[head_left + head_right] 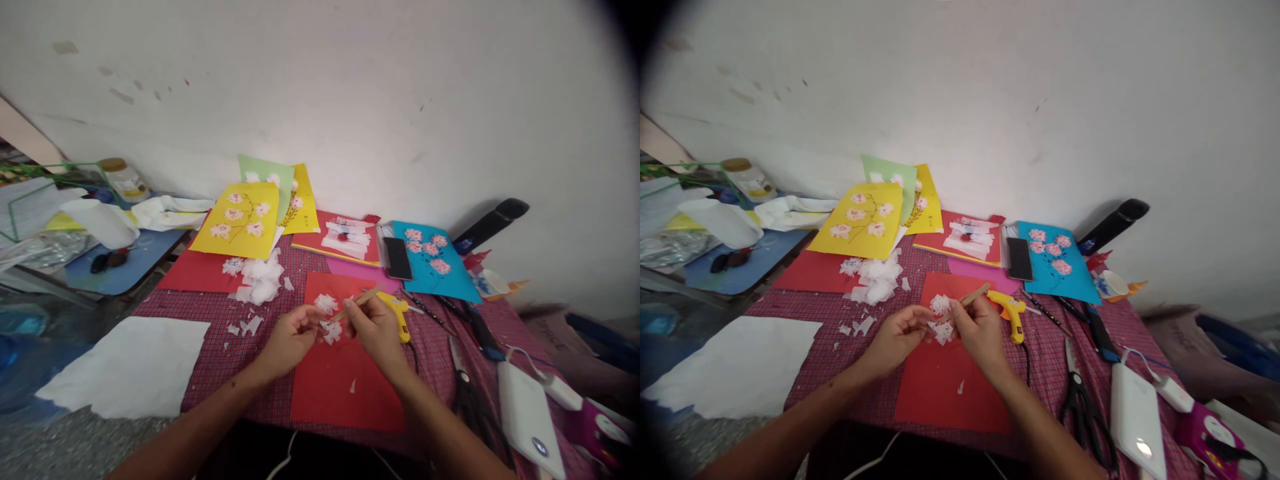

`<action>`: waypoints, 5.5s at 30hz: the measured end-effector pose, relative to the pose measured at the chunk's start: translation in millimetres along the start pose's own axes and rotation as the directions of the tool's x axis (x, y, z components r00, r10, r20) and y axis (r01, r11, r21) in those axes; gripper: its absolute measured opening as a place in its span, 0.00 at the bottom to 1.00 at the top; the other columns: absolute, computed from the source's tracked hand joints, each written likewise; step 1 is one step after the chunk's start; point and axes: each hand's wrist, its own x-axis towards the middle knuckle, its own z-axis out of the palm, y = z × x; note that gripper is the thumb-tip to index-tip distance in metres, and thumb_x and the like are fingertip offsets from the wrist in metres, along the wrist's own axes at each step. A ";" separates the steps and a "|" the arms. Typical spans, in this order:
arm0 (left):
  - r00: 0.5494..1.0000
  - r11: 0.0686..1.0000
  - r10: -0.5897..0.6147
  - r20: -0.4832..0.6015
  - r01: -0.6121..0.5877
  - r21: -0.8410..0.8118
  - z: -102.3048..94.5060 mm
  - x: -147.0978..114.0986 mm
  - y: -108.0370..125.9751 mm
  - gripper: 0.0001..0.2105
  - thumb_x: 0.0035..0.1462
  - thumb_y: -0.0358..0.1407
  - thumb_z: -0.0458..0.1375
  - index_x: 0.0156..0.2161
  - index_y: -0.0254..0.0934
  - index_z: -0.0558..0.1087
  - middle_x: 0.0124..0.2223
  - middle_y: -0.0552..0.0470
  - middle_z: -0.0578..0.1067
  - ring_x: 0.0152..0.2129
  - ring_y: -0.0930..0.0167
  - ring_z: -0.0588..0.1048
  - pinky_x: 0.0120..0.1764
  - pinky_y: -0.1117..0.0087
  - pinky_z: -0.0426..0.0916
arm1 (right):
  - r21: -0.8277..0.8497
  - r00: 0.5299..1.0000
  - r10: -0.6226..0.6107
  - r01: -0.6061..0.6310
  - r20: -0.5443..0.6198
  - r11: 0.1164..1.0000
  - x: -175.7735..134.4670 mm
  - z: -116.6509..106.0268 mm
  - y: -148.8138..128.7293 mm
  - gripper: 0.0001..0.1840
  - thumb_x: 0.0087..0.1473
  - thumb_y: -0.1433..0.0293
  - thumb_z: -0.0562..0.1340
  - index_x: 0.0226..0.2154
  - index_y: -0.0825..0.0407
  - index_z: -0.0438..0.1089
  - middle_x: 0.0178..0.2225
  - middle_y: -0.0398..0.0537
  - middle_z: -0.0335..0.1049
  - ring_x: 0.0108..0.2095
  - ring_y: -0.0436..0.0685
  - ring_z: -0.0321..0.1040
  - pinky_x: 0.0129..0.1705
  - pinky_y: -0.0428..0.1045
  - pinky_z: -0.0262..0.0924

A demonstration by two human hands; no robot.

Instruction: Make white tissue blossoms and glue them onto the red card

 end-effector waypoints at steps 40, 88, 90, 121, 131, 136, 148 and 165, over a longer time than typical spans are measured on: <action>0.984 0.711 0.091 0.152 -0.171 0.682 -9.2 41.2 -11.3 0.06 0.57 0.27 0.56 0.38 0.38 0.72 0.38 0.51 0.81 0.35 0.67 0.79 0.36 0.70 0.68 | -0.593 0.824 0.140 0.266 0.549 0.760 59.9 3.9 0.0 0.09 0.58 0.70 0.58 0.27 0.53 0.70 0.26 0.44 0.73 0.25 0.51 0.65 0.26 0.45 0.50; 0.926 0.541 0.154 0.343 -0.370 0.755 -12.3 29.0 -6.2 0.10 0.60 0.26 0.52 0.41 0.37 0.75 0.44 0.46 0.75 0.44 0.65 0.73 0.49 0.64 0.69 | -0.556 0.867 0.017 0.304 0.498 0.774 36.4 -4.5 9.5 0.11 0.63 0.69 0.56 0.31 0.52 0.70 0.29 0.45 0.74 0.29 0.53 0.69 0.31 0.46 0.55; 0.924 0.529 0.153 0.350 -0.376 0.761 -11.7 28.8 -5.3 0.10 0.60 0.26 0.52 0.40 0.36 0.75 0.45 0.45 0.75 0.44 0.65 0.73 0.49 0.64 0.69 | -0.563 0.870 0.020 0.301 0.493 0.770 35.4 -4.4 9.8 0.11 0.63 0.69 0.56 0.30 0.52 0.70 0.28 0.46 0.74 0.28 0.53 0.68 0.30 0.46 0.55; 0.966 0.180 0.254 -0.042 -0.005 0.984 -109.4 1.5 35.9 0.10 0.62 0.38 0.56 0.46 0.37 0.74 0.43 0.45 0.74 0.42 0.61 0.73 0.46 0.61 0.68 | -0.079 0.931 -0.034 0.005 -0.365 0.997 -86.6 -34.8 61.2 0.11 0.61 0.58 0.62 0.39 0.49 0.71 0.23 0.41 0.69 0.24 0.55 0.67 0.31 0.50 0.63; 0.969 0.025 0.246 0.022 -0.029 0.999 -129.9 35.3 48.6 0.13 0.60 0.27 0.54 0.48 0.35 0.76 0.42 0.44 0.72 0.43 0.63 0.72 0.47 0.63 0.67 | -0.159 0.952 -0.057 0.008 -0.301 0.987 -88.1 -35.0 69.0 0.13 0.61 0.59 0.62 0.38 0.53 0.71 0.23 0.44 0.71 0.25 0.54 0.69 0.29 0.47 0.66; 0.982 0.010 0.179 0.057 -0.060 0.998 -127.9 44.2 47.8 0.10 0.63 0.31 0.53 0.38 0.37 0.77 0.38 0.45 0.73 0.38 0.64 0.73 0.43 0.64 0.66 | -0.140 0.951 -0.073 0.032 -0.300 0.990 -86.5 -32.1 66.6 0.13 0.60 0.60 0.62 0.37 0.53 0.71 0.23 0.43 0.71 0.24 0.54 0.69 0.28 0.47 0.66; 0.945 0.982 -0.181 -0.271 0.191 0.011 -81.7 16.6 50.0 0.14 0.49 0.44 0.66 0.33 0.33 0.74 0.30 0.51 0.76 0.25 0.71 0.76 0.29 0.71 0.69 | 0.024 0.980 -0.136 0.141 -0.143 0.990 -66.9 -11.9 7.3 0.07 0.62 0.66 0.62 0.41 0.51 0.73 0.27 0.44 0.75 0.24 0.51 0.71 0.27 0.45 0.67; 0.972 0.978 -0.207 -0.108 0.205 -0.026 -26.3 -7.2 41.7 0.08 0.54 0.38 0.64 0.34 0.33 0.76 0.26 0.53 0.76 0.22 0.75 0.72 0.28 0.74 0.68 | 0.203 0.990 -0.143 0.140 0.004 0.969 -64.5 22.4 11.2 0.07 0.64 0.69 0.60 0.44 0.47 0.73 0.33 0.44 0.76 0.25 0.50 0.70 0.27 0.46 0.67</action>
